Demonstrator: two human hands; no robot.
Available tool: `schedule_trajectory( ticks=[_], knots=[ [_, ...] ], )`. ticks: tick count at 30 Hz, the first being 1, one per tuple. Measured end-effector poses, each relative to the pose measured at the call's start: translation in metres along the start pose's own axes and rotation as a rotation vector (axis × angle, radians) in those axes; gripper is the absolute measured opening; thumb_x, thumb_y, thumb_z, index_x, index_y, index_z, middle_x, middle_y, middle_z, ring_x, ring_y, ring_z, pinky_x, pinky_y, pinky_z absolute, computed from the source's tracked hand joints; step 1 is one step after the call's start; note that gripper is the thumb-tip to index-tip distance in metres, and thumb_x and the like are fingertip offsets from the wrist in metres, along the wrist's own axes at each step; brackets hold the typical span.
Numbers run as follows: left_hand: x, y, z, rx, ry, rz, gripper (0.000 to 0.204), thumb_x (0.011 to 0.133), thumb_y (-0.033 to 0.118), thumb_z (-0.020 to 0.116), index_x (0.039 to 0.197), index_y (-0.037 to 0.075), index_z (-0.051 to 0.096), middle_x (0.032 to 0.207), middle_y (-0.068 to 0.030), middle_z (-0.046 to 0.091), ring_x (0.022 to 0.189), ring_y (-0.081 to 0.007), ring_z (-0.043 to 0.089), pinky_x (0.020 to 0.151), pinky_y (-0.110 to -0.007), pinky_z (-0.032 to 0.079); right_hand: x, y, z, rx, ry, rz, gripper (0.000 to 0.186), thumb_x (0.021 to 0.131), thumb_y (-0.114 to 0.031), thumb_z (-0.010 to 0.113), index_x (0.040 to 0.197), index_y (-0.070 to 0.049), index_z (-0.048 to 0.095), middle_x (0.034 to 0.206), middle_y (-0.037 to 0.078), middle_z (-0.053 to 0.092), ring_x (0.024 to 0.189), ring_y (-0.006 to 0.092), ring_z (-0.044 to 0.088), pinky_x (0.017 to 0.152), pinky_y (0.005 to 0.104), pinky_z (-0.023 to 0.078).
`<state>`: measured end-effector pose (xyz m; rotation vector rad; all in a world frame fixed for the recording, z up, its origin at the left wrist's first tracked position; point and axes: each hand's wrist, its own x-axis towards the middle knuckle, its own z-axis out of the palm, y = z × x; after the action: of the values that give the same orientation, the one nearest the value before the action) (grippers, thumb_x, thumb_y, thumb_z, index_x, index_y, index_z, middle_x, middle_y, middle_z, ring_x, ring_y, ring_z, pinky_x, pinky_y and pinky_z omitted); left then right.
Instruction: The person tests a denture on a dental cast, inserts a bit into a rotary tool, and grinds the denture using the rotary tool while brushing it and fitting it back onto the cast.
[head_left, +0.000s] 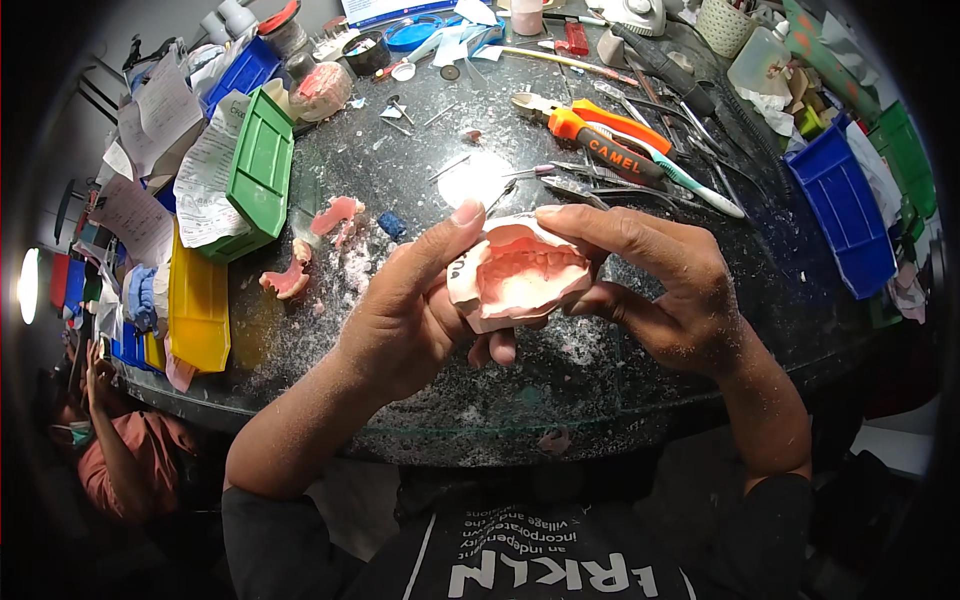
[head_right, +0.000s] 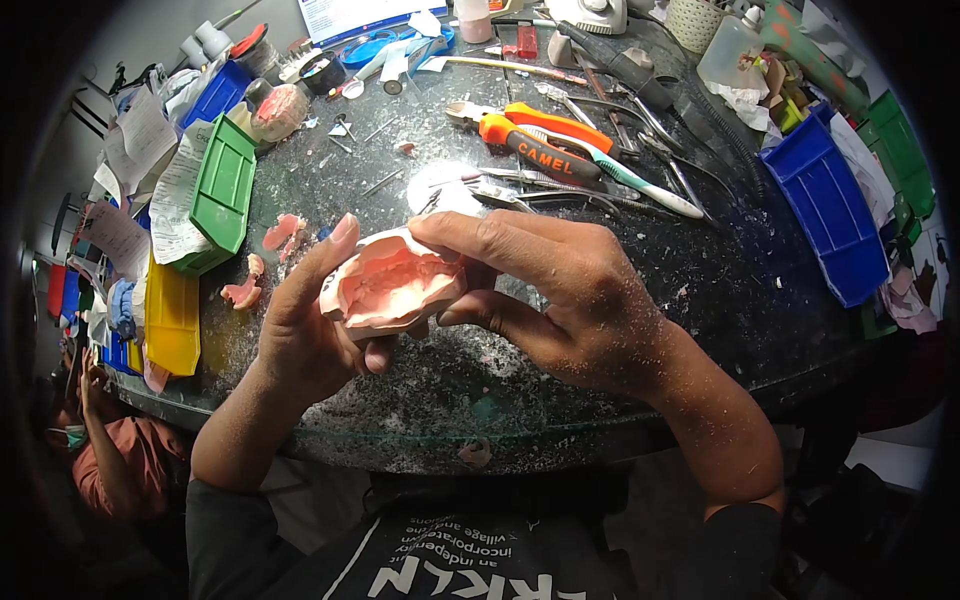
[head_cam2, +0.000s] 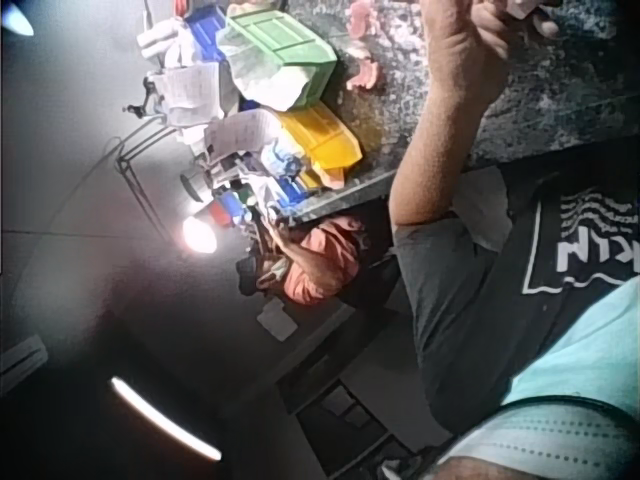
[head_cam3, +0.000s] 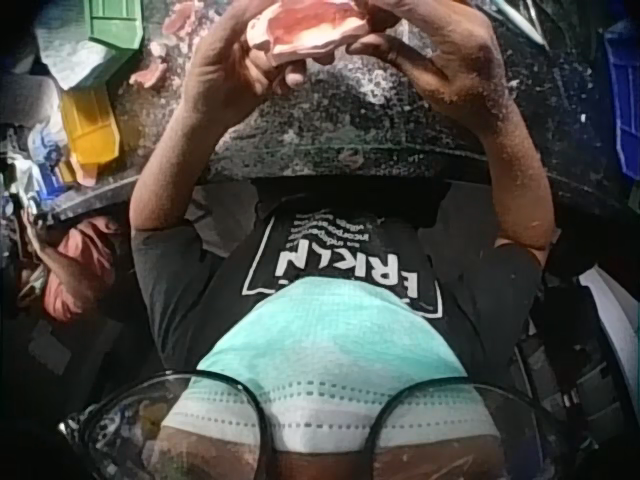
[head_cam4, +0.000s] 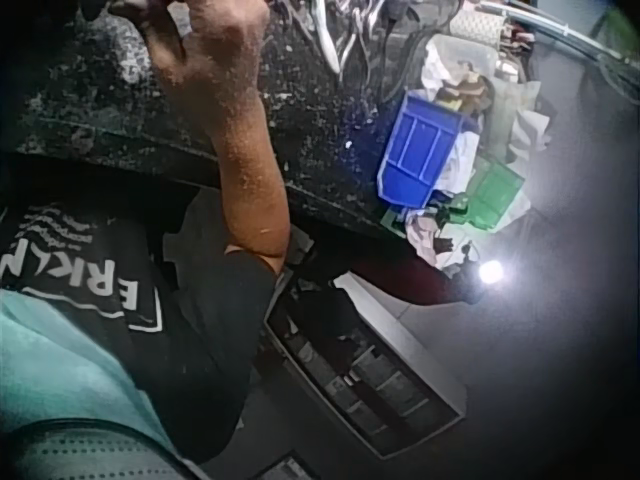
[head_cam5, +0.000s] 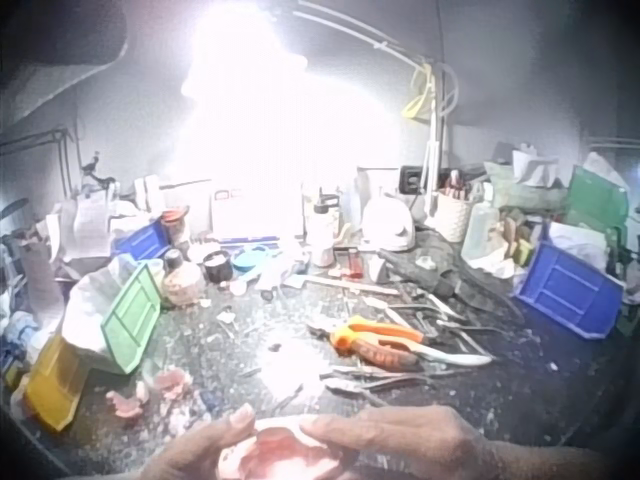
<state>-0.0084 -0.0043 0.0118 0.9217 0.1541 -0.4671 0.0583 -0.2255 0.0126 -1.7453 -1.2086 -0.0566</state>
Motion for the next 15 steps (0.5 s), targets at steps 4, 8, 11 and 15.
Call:
schedule_trajectory(
  ticks=[4, 8, 11, 15],
  knots=[
    [0.000, -0.003, -0.013, -0.033, -0.099, -0.027, 0.065, 0.098, 0.053, 0.038, 0.126, -0.004, 0.052, 0.103, -0.0148, 0.069, 0.083, -0.0137, 0.071, 0.053, -0.024, 0.061, 0.001, -0.004, 0.000, -0.048, 0.020, -0.069, 0.052, 0.077, -0.008, 0.076, 0.126, -0.002, 0.059, 0.101, 0.015, 0.068, 0.085, 0.0235, 0.069, 0.074, 0.0337, 0.056],
    [-0.001, -0.001, -0.008, 0.025, -0.059, -0.027, 0.068, 0.096, 0.055, 0.037, 0.124, -0.004, 0.055, 0.100, -0.0153, 0.070, 0.074, -0.0135, 0.071, 0.047, -0.021, 0.058, 0.002, -0.007, 0.001, -0.098, 0.035, -0.083, 0.051, 0.078, -0.020, 0.075, 0.122, 0.003, 0.061, 0.099, 0.015, 0.069, 0.079, 0.0210, 0.067, 0.073, 0.0317, 0.054],
    [-0.002, 0.004, 0.006, 0.034, -0.003, -0.046, 0.067, 0.097, 0.054, 0.036, 0.122, -0.005, 0.055, 0.097, -0.0159, 0.070, 0.068, -0.0137, 0.070, 0.044, -0.019, 0.057, 0.001, -0.006, 0.000, -0.128, 0.046, -0.112, 0.051, 0.080, -0.025, 0.075, 0.120, 0.004, 0.062, 0.097, 0.016, 0.070, 0.077, 0.0213, 0.067, 0.069, 0.0321, 0.054],
    [-0.003, 0.004, 0.003, -0.013, -0.027, -0.099, 0.065, 0.097, 0.050, 0.035, 0.122, -0.006, 0.056, 0.099, -0.0176, 0.069, 0.067, -0.0133, 0.070, 0.043, -0.019, 0.055, -0.001, -0.008, 0.000, -0.164, 0.065, -0.171, 0.053, 0.080, -0.030, 0.076, 0.117, 0.004, 0.063, 0.096, 0.015, 0.070, 0.072, 0.0203, 0.066, 0.063, 0.0316, 0.054]
  ],
)
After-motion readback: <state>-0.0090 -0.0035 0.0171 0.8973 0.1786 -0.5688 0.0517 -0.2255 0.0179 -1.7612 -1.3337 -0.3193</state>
